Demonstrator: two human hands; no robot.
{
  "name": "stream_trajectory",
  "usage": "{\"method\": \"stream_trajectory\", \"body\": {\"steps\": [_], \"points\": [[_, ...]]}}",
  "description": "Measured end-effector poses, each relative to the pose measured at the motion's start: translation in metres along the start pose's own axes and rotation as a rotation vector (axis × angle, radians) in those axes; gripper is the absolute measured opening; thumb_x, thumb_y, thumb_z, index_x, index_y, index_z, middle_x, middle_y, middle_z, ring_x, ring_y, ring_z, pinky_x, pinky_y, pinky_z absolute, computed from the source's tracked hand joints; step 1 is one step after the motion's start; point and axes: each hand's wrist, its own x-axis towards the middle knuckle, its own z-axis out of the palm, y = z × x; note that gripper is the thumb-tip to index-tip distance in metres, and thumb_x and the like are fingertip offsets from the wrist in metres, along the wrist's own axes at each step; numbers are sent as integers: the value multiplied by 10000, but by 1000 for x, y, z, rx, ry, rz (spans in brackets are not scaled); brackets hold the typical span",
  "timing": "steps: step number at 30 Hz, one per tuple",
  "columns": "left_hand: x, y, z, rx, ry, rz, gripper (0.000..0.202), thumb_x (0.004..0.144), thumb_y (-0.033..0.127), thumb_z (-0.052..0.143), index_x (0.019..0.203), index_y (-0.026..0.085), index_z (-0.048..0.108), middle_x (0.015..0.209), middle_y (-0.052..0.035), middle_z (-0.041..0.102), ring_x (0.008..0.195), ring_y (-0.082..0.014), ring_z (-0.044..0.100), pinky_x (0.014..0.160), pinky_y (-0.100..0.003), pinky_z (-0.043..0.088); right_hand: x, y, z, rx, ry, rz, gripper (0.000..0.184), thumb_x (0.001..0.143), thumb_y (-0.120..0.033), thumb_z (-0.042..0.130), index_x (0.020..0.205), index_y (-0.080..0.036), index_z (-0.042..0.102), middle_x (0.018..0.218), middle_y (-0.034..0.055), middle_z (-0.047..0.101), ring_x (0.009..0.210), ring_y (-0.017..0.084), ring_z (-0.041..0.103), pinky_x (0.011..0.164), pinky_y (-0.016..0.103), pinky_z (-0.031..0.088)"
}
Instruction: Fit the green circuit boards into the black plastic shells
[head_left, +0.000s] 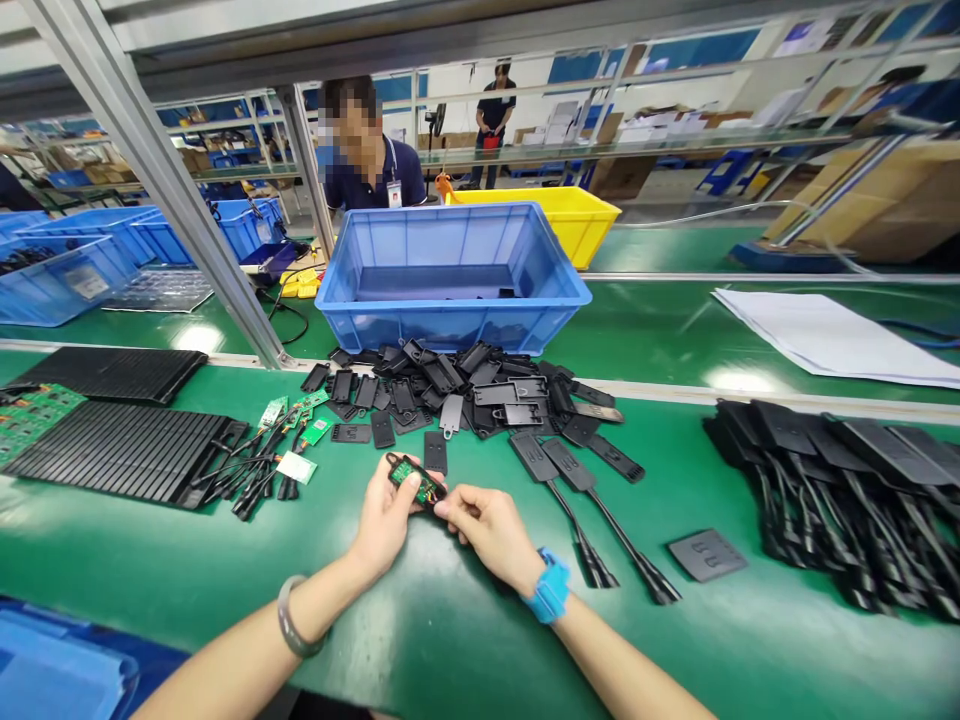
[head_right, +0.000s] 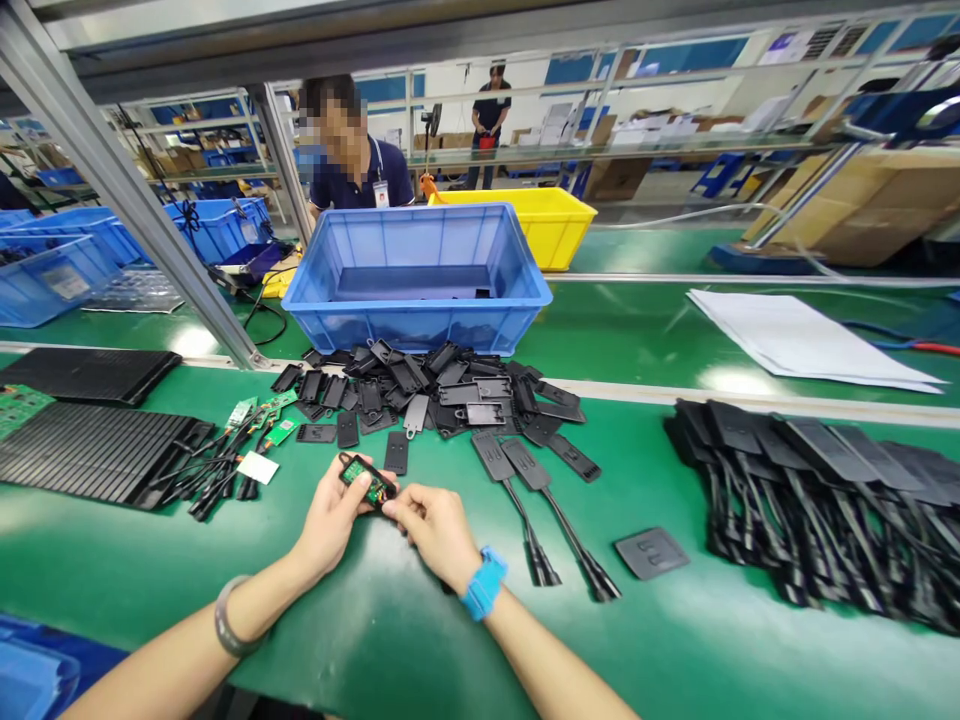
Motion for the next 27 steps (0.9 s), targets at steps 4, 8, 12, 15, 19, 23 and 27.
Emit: {"method": "stream_trajectory", "body": {"steps": [4, 8, 12, 15, 19, 23, 27], "points": [[-2, 2, 3, 81, 37, 61, 375, 804, 461, 644, 999, 182, 489, 957, -102, 709, 887, -211, 678, 786, -326, 517, 0, 1, 1, -178, 88, -104, 353, 834, -410, 548, 557, -200, 485, 452, -43, 487, 452, 104, 416, 471, 225, 311], [1, 6, 4, 16, 20, -25, 373, 788, 455, 663, 976, 168, 516, 869, -76, 707, 786, -188, 674, 712, -286, 513, 0, -2, -3, -236, 27, -214, 375, 844, -414, 564, 551, -195, 480, 489, -45, 482, 485, 102, 412, 478, 222, 302], [5, 4, 1, 52, -51, -155, 370, 784, 457, 653, 961, 154, 535, 698, -6, 632, 596, -132, 612, 512, -211, 471, -3, -7, -8, -306, 146, -350, 313, 880, -378, 548, 627, -193, 551, 576, -19, 531, 530, 115, 452, 509, 232, 354], [5, -1, 0, 193, -143, -173, 353, 805, 485, 608, 922, 167, 510, 657, 27, 565, 495, -102, 562, 402, -179, 414, -5, -6, -11, -353, 229, -451, 208, 929, -303, 484, 821, -196, 626, 735, 21, 605, 607, 133, 520, 583, 247, 425], [6, -4, -1, 258, -137, -127, 342, 821, 498, 570, 898, 175, 488, 691, 24, 554, 482, -90, 550, 382, -176, 396, 0, 1, -13, -502, 250, -510, 206, 949, -235, 441, 981, -208, 642, 905, 58, 648, 820, 182, 598, 746, 296, 483], [12, 3, -4, 60, -24, -106, 336, 759, 352, 657, 1003, 163, 524, 791, -8, 591, 610, -104, 571, 501, -202, 450, 14, 9, -9, -766, 207, -547, 398, 908, -231, 519, 1304, -189, 512, 1270, 127, 581, 1104, 274, 519, 894, 420, 474], [16, 10, -7, -154, -32, -157, 327, 713, 258, 668, 1000, 125, 583, 839, -60, 643, 673, -137, 592, 582, -245, 444, 24, 12, -4, -949, 144, -535, 457, 900, -280, 565, 1345, -212, 490, 1288, 136, 578, 1026, 282, 546, 799, 423, 503]]}}
